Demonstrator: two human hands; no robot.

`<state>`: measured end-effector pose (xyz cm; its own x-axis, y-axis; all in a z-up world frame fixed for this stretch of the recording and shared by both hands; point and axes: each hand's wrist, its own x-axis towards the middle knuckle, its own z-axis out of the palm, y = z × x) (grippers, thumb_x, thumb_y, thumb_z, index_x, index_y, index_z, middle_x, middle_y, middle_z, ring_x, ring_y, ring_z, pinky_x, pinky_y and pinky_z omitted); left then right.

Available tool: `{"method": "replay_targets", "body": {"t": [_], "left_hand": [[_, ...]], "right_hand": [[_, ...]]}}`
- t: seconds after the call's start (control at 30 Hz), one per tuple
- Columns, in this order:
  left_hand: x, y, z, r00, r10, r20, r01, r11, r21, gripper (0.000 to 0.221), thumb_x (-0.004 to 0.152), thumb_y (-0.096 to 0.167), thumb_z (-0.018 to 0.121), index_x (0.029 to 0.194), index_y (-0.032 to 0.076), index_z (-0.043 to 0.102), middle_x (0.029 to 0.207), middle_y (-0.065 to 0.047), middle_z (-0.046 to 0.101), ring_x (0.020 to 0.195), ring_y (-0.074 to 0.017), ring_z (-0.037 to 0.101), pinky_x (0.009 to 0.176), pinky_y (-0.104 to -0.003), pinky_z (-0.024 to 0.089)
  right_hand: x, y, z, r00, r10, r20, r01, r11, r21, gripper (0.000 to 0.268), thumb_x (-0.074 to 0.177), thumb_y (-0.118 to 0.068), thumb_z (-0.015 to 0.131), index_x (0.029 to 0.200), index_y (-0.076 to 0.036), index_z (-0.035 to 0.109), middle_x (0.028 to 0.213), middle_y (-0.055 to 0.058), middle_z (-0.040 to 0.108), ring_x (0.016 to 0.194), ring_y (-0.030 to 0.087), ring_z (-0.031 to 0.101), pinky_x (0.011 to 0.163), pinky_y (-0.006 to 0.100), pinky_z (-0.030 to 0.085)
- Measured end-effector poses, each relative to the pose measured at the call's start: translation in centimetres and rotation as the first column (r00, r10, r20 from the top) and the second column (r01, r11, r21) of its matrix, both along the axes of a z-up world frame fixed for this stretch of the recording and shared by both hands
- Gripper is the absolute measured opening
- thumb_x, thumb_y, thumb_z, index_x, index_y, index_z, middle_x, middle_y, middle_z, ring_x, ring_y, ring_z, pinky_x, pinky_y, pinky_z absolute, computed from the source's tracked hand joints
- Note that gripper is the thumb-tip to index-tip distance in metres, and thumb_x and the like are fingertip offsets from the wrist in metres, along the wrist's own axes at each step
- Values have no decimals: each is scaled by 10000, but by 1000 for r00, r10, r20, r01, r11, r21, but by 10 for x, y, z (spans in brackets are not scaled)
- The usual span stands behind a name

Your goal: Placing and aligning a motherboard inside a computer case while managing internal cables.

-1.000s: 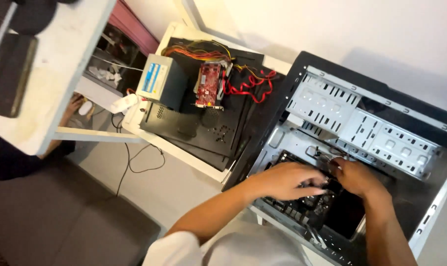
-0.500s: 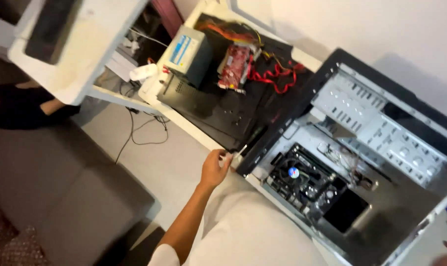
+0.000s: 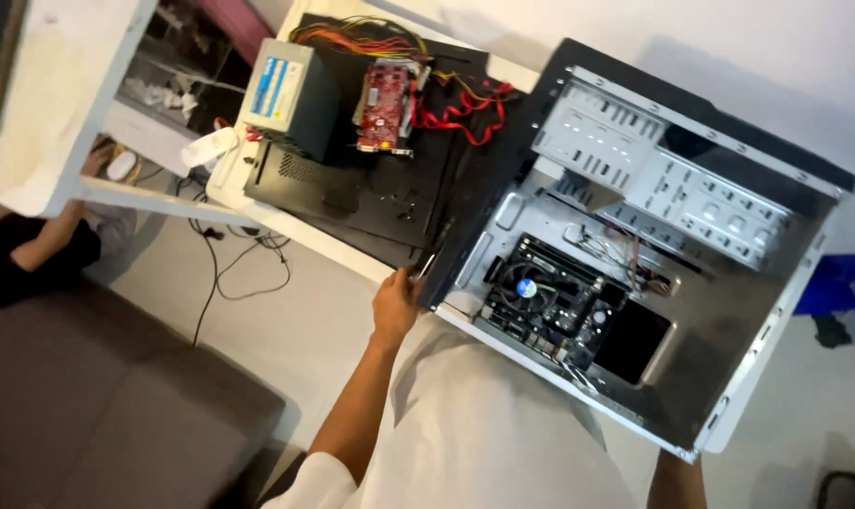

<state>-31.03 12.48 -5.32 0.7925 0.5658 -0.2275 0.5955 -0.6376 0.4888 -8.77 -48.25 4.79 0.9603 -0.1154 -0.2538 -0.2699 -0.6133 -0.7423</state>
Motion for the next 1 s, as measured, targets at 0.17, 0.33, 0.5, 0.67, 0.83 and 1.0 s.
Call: {"method": "replay_targets", "body": {"t": [0.17, 0.33, 0.5, 0.67, 0.83, 1.0], "left_hand": [[-8, -9, -40, 992, -1, 127, -7, 998, 66, 312, 836, 150, 715, 1137, 184, 643, 970, -72, 667, 994, -309, 686, 882, -443, 587], [-10, -10, -65, 948, 244, 202, -236, 970, -64, 250, 862, 30, 626, 1083, 144, 648, 868, -190, 732, 937, -443, 704, 866, -541, 552], [-7, -7, -56, 847, 380, 371, -320, 923, -215, 139, 1062, 178, 522, 976, 121, 615, 813, -175, 703, 859, -396, 686, 786, -467, 529], [-5, 1, -18, 705, 572, 420, -336, 790, -513, 363, 1151, 317, 398, 890, 118, 553, 638, 0, 506, 539, -136, 548, 534, -240, 496], [-20, -7, 53, 751, 277, 600, -165, 958, -236, 212, 978, 185, 394, 891, 154, 584, 666, 3, 580, 612, -168, 564, 660, -341, 467], [-4, -89, 72, 623, -267, 735, 219, 962, 164, 255, 1001, 159, 430, 989, 95, 677, 979, -99, 722, 850, -307, 700, 737, -444, 535]], "right_hand": [[-40, 4, -101, 987, -120, 110, 115, 992, 56, 253, 1126, -98, 544, 1318, 7, 670, 1305, 152, 666, 1190, 258, 609, 1030, 379, 452], [-80, -7, -183, 937, -264, 228, 243, 963, 114, 236, 1129, -93, 561, 1315, 2, 671, 1288, 138, 670, 1181, 235, 613, 1021, 359, 459], [-108, -5, -238, 895, -315, 317, 271, 946, 177, 219, 1133, -89, 577, 1311, -2, 672, 1271, 124, 675, 1172, 212, 616, 1012, 338, 467], [-133, 5, -236, 862, -315, 397, 233, 942, 240, 204, 1136, -85, 593, 1307, -6, 673, 1254, 110, 679, 1162, 190, 619, 1004, 318, 473], [-127, 46, -87, 707, -623, 334, 513, 778, 362, 200, 1167, -235, 596, 1076, -112, 725, 926, 33, 735, 825, 104, 728, 647, 227, 553], [-130, 126, 15, 894, -202, 400, -63, 828, 558, 580, 1132, -565, 440, 1428, -71, 510, 1163, 177, 628, 813, 201, 648, 670, 251, 491]]}}
